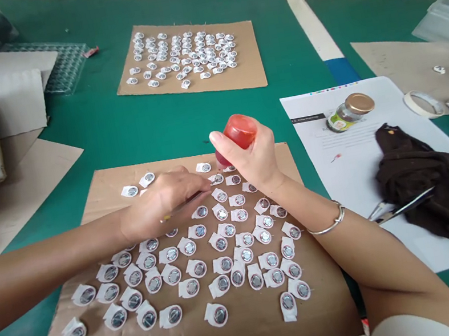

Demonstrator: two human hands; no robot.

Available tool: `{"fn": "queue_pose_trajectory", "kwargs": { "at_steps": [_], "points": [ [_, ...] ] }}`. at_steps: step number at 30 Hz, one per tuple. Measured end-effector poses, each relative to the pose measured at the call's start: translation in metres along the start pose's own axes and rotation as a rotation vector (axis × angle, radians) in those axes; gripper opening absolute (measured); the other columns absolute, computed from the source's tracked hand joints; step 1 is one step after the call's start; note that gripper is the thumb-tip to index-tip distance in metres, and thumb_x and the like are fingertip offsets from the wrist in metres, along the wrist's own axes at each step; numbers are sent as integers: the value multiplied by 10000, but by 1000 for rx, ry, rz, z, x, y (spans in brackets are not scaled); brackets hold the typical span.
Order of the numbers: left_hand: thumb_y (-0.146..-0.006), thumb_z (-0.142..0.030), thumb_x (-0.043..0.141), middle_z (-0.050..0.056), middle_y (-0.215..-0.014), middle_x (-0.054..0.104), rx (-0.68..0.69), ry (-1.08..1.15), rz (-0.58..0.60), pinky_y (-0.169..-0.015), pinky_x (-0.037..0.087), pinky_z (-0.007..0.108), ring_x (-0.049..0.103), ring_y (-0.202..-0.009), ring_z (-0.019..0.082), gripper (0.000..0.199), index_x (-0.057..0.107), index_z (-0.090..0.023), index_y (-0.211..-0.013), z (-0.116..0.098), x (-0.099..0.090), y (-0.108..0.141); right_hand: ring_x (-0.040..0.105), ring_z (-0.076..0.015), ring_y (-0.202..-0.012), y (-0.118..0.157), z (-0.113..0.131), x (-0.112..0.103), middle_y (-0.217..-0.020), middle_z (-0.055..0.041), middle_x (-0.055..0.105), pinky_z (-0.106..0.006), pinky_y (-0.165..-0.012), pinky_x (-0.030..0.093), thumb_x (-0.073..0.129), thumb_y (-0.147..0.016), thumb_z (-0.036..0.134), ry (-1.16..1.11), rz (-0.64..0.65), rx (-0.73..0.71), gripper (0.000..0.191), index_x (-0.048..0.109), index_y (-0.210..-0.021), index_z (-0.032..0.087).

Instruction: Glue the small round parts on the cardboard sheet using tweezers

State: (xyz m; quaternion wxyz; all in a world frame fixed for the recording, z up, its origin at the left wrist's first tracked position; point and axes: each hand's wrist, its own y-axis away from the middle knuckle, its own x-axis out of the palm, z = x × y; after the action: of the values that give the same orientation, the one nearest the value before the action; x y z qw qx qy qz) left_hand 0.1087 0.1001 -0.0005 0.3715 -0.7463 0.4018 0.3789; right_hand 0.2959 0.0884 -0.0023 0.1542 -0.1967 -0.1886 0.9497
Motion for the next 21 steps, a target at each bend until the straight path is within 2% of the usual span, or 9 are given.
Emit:
{"fn": "queue_pose_trajectory", "kwargs": {
  "at_steps": [5, 8, 13, 16, 21],
  "points": [
    [-754, 4, 416, 44, -618, 577, 172, -356, 13, -579, 413, 326, 528, -572, 153, 209, 534, -145, -667, -9, 13, 3, 497, -118, -537, 4, 6, 2, -556, 11, 495, -307, -580, 473, 622, -751, 402, 10, 99, 88, 270, 511, -614, 198],
    [-737, 20, 418, 38, -577, 564, 219, -500, 11, -549, 397, 320, 519, -552, 158, 227, 531, -152, -641, -15, 20, 3, 510, -124, -523, 7, 3, 5, -553, 10, 511, -310, -556, 479, 622, -756, 426, -8, 138, 124, 263, 534, -662, 198],
    [-734, 6, 453, 56, -561, 568, 265, -616, -65, -497, 373, 305, 510, -514, 158, 213, 540, -140, -605, -23, 27, 2, 535, -130, -519, 8, 2, 6, -531, 7, 543, -308, -562, 478, 600, -778, 423, 31, 188, 99, 252, 552, -694, 190],
    [-747, -2, 443, 63, -572, 582, 263, -639, -115, -509, 378, 300, 533, -539, 157, 214, 558, -134, -623, -24, 30, 3, 526, -134, -545, 8, 3, 6, -544, -1, 549, -317, -586, 475, 599, -770, 432, 112, 169, 58, 270, 555, -662, 188],
    [-739, 17, 426, 81, -579, 593, 266, -630, -128, -516, 379, 309, 549, -555, 169, 228, 559, -127, -621, -22, 34, 5, 509, -136, -554, 8, -1, 8, -570, -11, 546, -318, -587, 451, 603, -757, 460, 159, 128, 12, 297, 569, -651, 184]
  ]
}}
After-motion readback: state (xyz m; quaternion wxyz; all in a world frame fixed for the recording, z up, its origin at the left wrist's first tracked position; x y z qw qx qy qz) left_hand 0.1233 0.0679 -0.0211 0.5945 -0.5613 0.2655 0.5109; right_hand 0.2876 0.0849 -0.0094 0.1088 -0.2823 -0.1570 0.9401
